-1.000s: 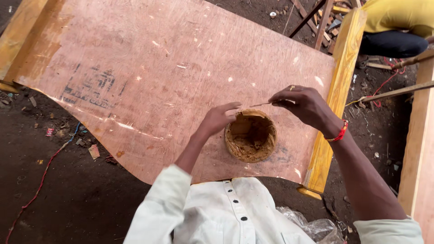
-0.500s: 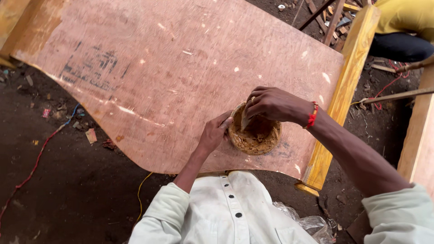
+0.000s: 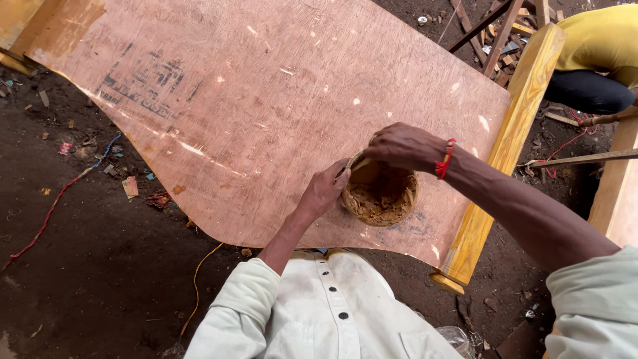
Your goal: The person scoops wood filler from a container and applies it to a wooden frame and a large plywood sheet using a putty knife. They spread the filler along the edges and surface of the wood to fill gaps and imperfections.
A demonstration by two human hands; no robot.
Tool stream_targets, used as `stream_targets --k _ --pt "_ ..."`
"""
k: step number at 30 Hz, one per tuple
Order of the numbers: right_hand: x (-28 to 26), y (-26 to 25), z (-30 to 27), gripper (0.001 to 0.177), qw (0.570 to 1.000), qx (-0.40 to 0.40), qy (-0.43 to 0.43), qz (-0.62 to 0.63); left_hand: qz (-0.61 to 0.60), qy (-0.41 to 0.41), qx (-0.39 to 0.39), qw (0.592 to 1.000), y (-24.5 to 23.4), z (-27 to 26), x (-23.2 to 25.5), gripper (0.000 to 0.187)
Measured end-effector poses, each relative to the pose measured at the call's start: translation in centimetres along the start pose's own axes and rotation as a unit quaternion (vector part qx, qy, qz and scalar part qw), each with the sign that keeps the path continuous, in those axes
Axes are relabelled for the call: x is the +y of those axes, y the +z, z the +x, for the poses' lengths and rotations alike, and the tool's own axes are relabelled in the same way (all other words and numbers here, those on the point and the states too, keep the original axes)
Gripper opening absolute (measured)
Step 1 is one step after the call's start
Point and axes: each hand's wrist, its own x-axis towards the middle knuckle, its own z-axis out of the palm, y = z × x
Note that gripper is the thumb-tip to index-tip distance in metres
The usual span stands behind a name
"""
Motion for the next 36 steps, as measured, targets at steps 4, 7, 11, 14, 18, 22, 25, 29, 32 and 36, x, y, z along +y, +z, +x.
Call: stream_targets --k 4,7,11,14,18,22,25,29,32,36 --pt "1.1 1.0 -2.2 0.017 0.995 0.019 0.098 -0.016 -0.040 -0.053 -0.018 0.998 0.3 -0.4 0.5 0.066" --pt "0.5 2.0 -3.1 0.022 0.978 -0.025 0.205 0.021 -0.086 -0.078 -0.027 0.993 0.3 -0.6 0.6 0.071" --pt "-0.9 3.3 -3.7 0.024 0.970 0.019 0.237 0.050 -0.208 -0.048 -0.034 0.976 0.0 -0.5 0.7 0.066" --pt "-1.6 3.8 -4.2 0.026 0.954 0.009 0.281 0.103 -0.217 -0.049 -0.030 0.974 -0.3 -0.6 0.8 0.059" --pt "-1.4 4.3 -5.5 0.024 0.935 0.037 0.330 0.126 -0.160 -0.072 -0.003 0.985 0.2 -0.8 1.4 0.052" --pt "-1.6 6.2 -6.5 0.019 0.896 -0.024 0.416 0.152 -0.133 -0.049 0.034 0.989 0.9 -1.0 1.9 0.047" --pt "-2.4 8.1 -7.1 0.029 0.854 -0.040 0.457 0.247 -0.105 -0.044 0.056 0.992 1.5 -1.0 2.2 0.046" --pt "-4.0 8.7 -7.8 0.025 0.816 0.002 0.494 0.300 -0.084 -0.059 0.075 0.992 1.9 -1.0 2.5 0.045" --pt "-5.8 8.0 -7.8 0.029 0.758 0.009 0.523 0.390 -0.074 -0.063 0.075 0.992 2.1 -1.2 2.1 0.045" --pt "-8.3 6.9 -7.0 0.015 0.679 0.011 0.554 0.482 -0.012 0.030 0.135 0.990 2.9 -0.9 1.0 0.040"
